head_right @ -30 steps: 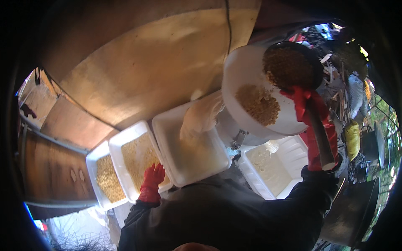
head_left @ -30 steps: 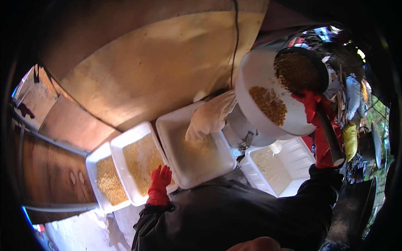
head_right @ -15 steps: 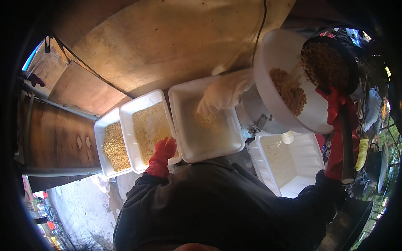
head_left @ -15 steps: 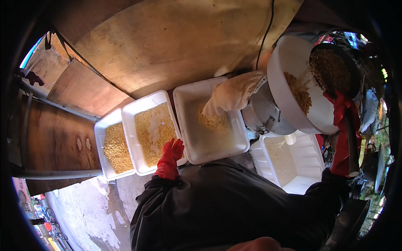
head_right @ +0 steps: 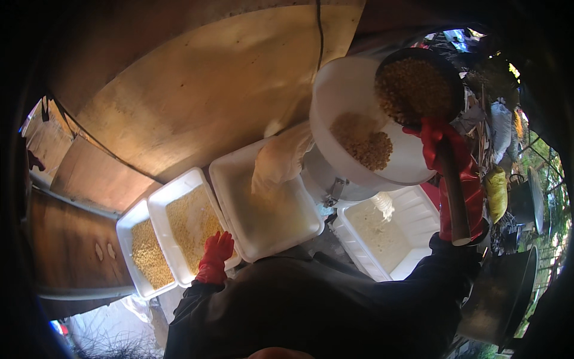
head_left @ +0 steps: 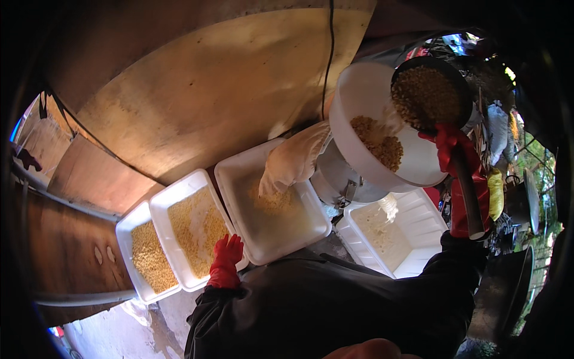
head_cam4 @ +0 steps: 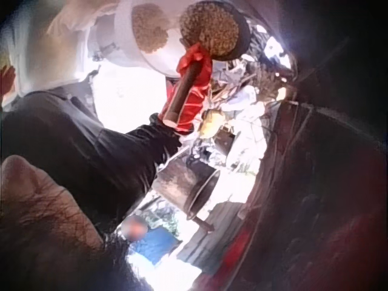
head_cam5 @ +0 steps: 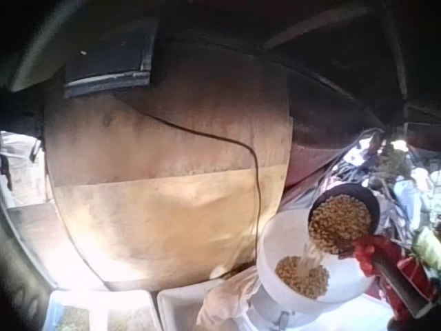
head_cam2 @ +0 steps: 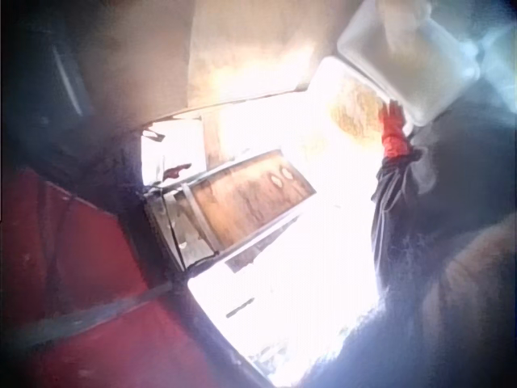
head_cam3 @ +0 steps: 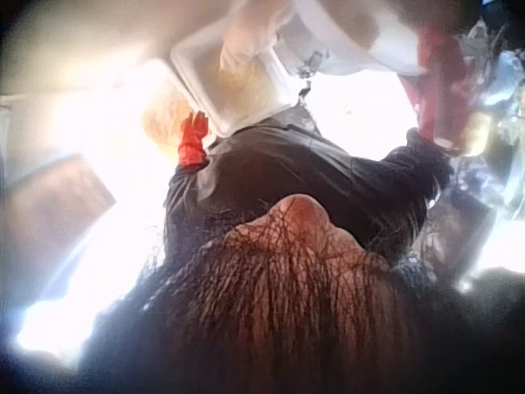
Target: The person washes grains in a metal bowl under running water, then pours the grains into a grinding machine. The person repeatedly scoops grains from a white container and feeds them into the machine's hopper.
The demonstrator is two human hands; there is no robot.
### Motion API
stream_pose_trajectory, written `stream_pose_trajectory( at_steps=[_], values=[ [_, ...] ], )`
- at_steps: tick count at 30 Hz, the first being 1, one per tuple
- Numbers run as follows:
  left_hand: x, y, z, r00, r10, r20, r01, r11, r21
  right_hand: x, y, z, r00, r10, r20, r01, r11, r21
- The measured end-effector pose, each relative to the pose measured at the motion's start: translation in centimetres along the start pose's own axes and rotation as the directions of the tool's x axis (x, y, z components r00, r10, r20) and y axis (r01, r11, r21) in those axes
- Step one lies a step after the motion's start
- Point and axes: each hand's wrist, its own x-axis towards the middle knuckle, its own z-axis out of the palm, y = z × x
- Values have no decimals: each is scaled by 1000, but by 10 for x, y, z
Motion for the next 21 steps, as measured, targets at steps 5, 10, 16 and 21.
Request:
stream_pose_trajectory(
  at_steps=[5, 10, 16, 21],
  values=[
    [2, 3, -19, 963, -63, 262, 71, 997, -19, 2, -11, 10, 969, 203, -142, -197, 979, 60],
    [5, 5, -3, 961, -86, 262, 80, 996, 33, -5, -17, 29, 872, 364, -328, -333, 931, 148],
    [3, 6, 9, 982, -65, 176, 66, 998, 4, -4, -7, 71, 658, 179, -732, -355, 930, -92],
    [2, 7, 20, 978, -67, 198, 74, 997, -26, -5, -15, 84, 693, -12, -721, -429, 797, -425]
  ],
)
